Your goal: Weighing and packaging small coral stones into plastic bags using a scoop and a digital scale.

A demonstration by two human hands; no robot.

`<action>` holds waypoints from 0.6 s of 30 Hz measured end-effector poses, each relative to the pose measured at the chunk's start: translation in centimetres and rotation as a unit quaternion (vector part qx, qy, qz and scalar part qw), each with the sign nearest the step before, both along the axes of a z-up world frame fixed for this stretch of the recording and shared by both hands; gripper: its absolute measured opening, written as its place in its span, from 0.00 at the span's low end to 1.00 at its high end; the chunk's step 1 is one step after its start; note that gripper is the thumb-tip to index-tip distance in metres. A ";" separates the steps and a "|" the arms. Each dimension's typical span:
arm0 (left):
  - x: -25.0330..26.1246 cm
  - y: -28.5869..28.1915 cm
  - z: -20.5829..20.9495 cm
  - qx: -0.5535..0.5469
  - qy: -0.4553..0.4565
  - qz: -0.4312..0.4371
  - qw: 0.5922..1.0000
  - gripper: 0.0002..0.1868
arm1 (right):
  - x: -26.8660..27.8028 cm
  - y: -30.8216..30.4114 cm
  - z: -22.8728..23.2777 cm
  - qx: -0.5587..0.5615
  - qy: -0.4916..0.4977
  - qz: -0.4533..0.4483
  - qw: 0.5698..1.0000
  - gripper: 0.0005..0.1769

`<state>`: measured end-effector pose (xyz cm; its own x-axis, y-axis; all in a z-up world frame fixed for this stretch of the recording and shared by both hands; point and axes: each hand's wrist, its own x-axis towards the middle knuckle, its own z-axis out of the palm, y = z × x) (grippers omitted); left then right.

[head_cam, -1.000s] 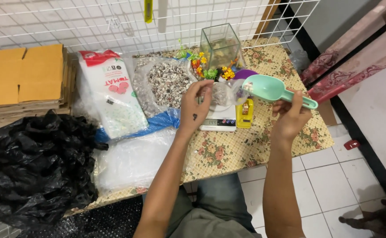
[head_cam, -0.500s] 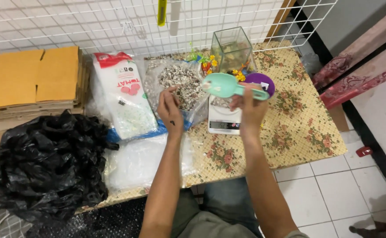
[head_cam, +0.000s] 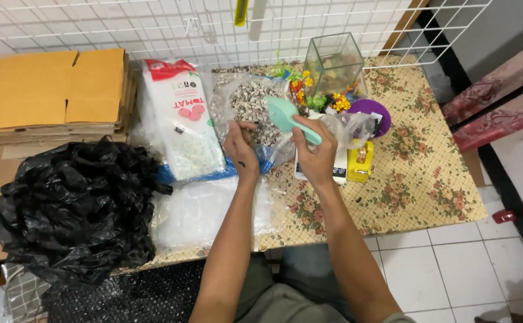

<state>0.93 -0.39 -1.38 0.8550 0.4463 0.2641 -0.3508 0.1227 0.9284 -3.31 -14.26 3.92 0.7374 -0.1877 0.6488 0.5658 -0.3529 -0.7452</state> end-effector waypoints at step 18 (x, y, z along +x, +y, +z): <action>-0.1 -0.1 -0.1 0.060 -0.032 -0.004 0.998 0.27 | -2.4 -3.3 0.7 0.110 0.117 0.000 0.987 0.14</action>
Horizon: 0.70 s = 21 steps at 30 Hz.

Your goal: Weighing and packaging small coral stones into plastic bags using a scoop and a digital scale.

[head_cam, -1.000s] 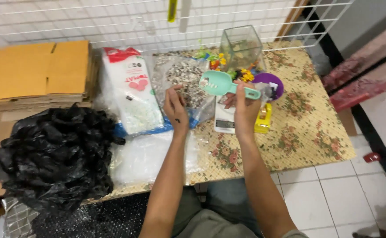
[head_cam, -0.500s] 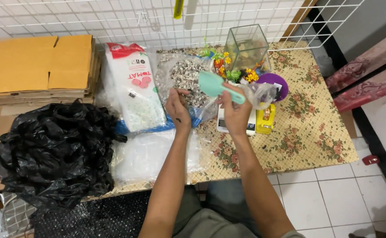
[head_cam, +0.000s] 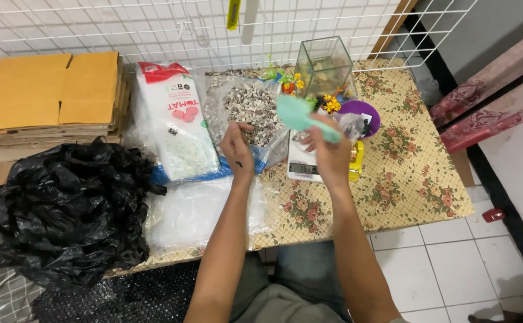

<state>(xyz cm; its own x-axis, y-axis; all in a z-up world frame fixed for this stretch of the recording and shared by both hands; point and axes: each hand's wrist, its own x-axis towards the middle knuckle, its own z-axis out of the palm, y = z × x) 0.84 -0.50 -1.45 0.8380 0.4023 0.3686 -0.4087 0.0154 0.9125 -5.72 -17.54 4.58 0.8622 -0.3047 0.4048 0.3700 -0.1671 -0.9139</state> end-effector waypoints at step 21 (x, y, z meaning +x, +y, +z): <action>-1.9 -1.1 2.6 0.243 -0.133 -0.002 0.961 0.12 | -3.3 -9.7 0.3 0.091 -0.170 -0.250 0.949 0.19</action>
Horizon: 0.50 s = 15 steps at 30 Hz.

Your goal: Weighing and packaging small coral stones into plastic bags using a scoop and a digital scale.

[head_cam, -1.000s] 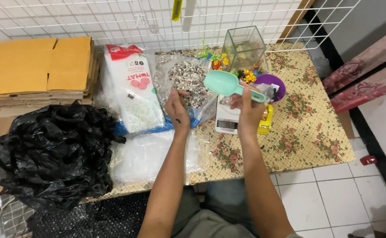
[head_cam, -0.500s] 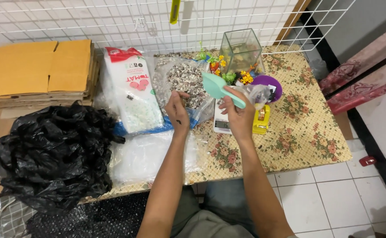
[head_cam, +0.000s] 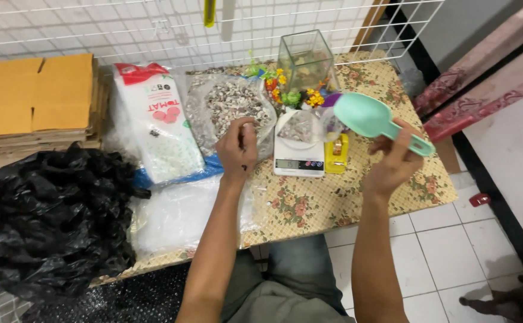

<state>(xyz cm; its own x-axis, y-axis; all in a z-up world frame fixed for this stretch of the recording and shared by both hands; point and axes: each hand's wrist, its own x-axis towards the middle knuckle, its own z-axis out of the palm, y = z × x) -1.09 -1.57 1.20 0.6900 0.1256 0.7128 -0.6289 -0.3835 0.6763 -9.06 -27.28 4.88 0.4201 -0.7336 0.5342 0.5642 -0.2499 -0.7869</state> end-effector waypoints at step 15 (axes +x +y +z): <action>-1.5 -3.5 4.0 0.194 0.154 -0.195 0.949 0.20 | -0.1 1.2 -0.9 0.042 0.147 0.024 0.988 0.17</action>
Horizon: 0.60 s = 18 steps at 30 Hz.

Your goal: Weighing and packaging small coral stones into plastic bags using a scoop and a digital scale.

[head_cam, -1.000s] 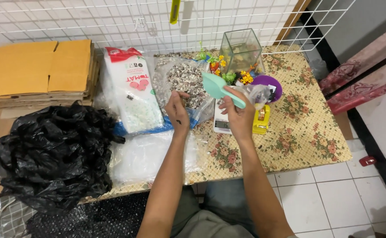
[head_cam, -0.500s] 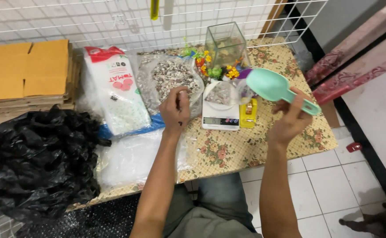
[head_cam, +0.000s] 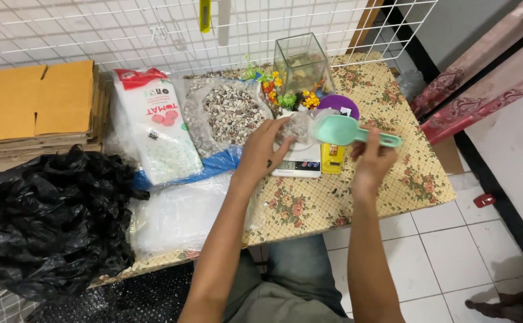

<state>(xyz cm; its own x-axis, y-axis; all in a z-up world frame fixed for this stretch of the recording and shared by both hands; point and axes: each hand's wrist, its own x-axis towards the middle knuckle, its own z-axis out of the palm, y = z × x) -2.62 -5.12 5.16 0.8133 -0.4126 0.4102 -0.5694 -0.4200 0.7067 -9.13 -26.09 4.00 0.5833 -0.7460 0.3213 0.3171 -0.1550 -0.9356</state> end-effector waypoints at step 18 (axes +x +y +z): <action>1.8 -2.4 -3.1 -0.011 0.064 -0.016 0.998 0.29 | 0.9 1.3 -1.8 -0.151 -0.025 0.029 0.988 0.10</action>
